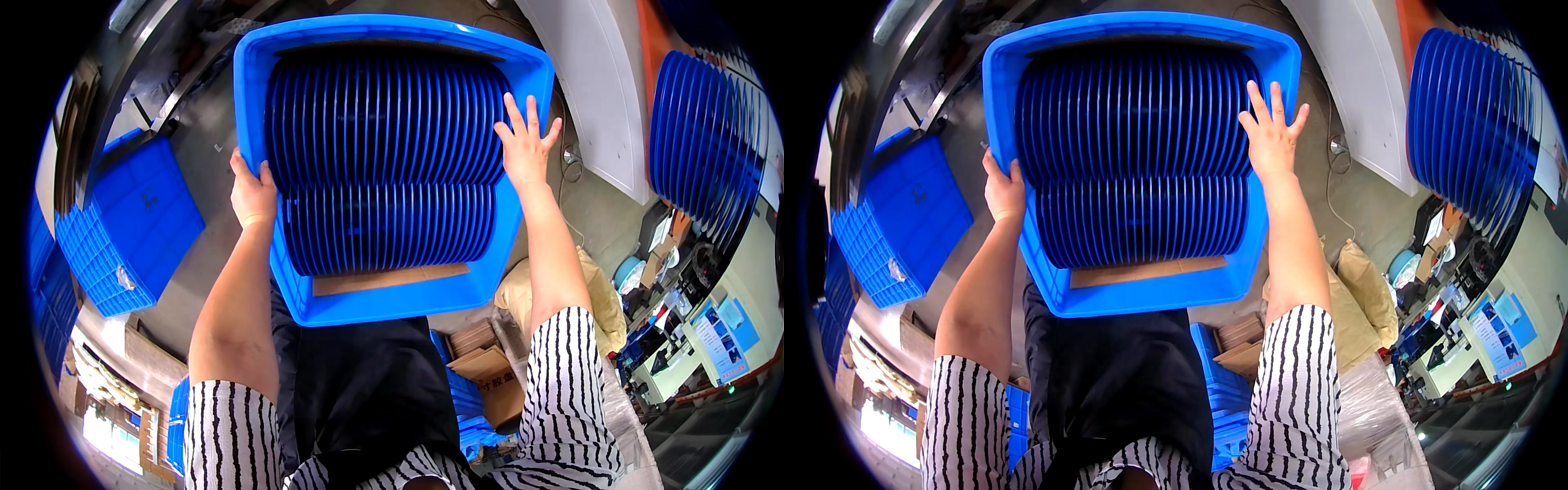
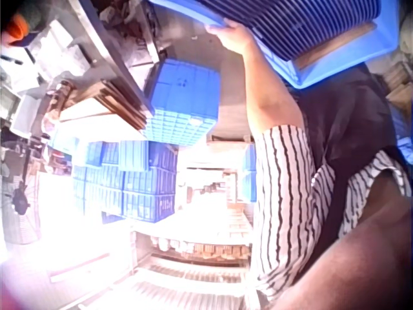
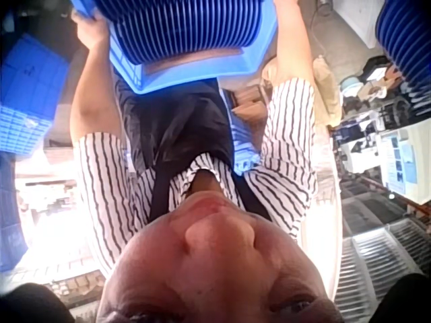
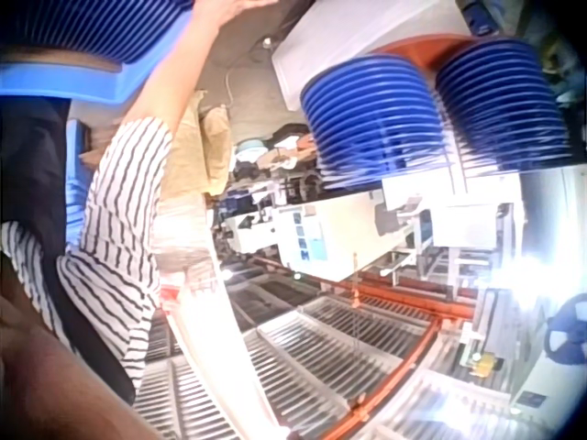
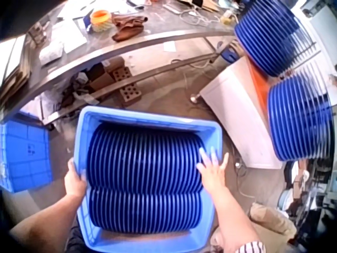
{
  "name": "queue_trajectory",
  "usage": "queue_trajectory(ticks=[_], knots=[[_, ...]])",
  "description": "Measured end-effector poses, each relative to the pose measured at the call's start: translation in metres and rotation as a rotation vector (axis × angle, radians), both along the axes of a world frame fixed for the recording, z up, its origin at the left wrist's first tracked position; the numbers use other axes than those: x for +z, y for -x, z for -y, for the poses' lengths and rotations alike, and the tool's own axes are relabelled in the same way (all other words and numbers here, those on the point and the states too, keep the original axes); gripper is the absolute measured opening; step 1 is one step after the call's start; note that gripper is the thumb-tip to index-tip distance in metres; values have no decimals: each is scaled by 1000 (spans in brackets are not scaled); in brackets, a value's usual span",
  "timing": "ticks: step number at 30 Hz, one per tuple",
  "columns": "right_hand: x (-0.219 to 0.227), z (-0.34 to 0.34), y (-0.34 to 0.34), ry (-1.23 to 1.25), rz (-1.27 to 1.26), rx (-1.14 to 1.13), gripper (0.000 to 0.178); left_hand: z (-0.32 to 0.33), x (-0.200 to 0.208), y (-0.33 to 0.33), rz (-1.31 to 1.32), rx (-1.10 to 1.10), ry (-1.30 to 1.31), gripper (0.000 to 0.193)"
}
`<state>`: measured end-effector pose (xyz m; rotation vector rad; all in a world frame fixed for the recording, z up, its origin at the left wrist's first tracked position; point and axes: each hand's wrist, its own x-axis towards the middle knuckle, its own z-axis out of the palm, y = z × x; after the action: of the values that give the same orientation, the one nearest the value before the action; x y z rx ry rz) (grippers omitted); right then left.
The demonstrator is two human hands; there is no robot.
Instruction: The person stacks blue plastic spools into a blue crate, places a cardboard sheet inside, and affixes a label to the crate. They then wipe the crate's exterior with a cloth and move it to a stack. The person repeats the process by loading more spools into another crate.
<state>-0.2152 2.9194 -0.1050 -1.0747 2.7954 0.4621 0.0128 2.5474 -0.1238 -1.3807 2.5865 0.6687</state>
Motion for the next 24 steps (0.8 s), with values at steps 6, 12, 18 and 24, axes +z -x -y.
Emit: queue_trajectory(ticks=[6,12,18,24], knots=[[5,18,-3,136,85,-205,7,1,1,-1,-26,-11,3,48],[3,34,-7,3,80,-188,21,1,3,0,-9,11,-32,49],[-3,39,-10,89,89,-93,13,2,1,-1,-19,-1,-32,50],[0,55,-14,131,133,-231,8,3,2,-2,-5,6,-39,50]])
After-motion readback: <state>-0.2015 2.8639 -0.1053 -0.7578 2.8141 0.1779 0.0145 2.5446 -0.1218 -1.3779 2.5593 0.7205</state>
